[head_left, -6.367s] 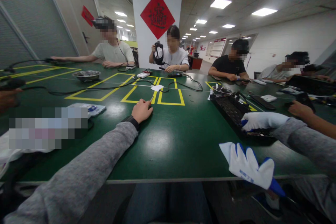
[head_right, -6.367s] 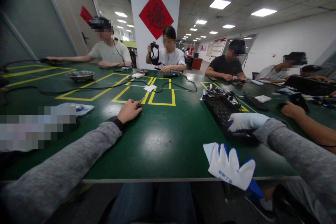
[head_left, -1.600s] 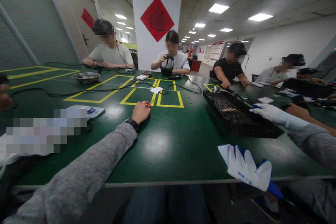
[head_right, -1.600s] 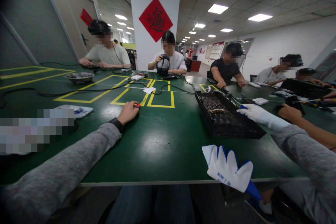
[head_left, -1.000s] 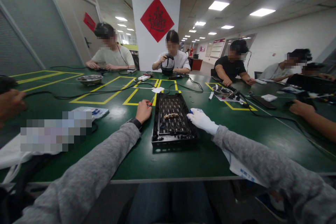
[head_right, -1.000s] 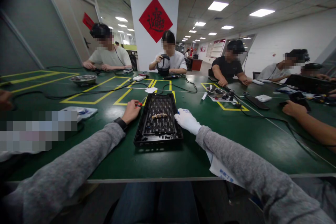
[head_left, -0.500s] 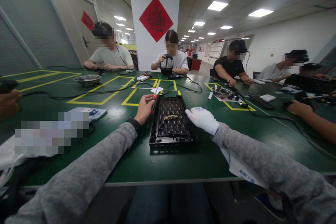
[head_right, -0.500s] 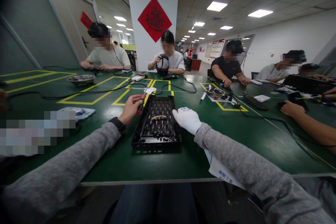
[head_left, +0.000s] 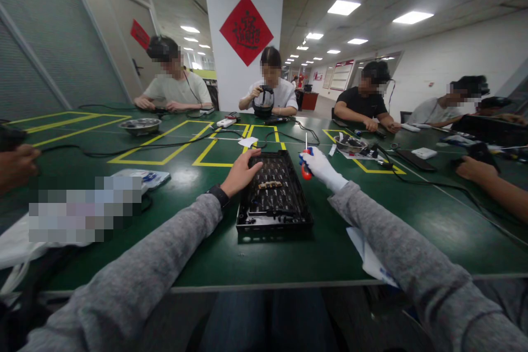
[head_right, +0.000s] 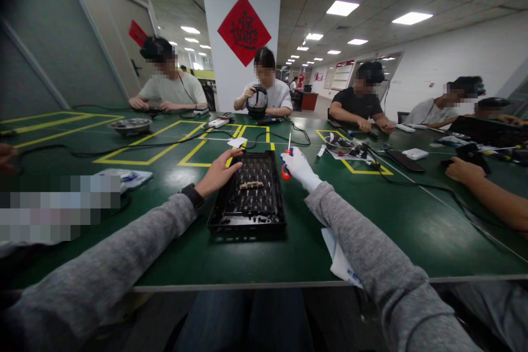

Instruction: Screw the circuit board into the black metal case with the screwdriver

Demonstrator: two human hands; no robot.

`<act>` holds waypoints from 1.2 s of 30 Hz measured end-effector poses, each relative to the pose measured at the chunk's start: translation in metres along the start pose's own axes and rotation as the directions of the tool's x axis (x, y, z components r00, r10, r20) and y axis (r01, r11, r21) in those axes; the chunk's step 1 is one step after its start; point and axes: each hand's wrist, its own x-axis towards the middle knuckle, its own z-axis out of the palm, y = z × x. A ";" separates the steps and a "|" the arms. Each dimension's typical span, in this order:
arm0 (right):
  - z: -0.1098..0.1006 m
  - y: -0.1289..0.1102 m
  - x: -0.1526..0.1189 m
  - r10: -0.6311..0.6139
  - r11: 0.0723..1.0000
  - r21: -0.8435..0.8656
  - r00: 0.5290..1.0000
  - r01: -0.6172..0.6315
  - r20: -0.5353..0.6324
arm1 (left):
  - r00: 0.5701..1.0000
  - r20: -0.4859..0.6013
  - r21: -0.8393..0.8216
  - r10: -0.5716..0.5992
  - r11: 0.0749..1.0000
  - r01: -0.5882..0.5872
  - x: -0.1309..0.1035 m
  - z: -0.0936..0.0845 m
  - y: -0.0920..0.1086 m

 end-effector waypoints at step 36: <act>0.042 -0.038 0.017 -0.260 0.763 -0.352 0.756 0.542 0.600 | 0.952 -0.030 0.116 -0.305 0.945 0.306 0.003 0.017 -0.059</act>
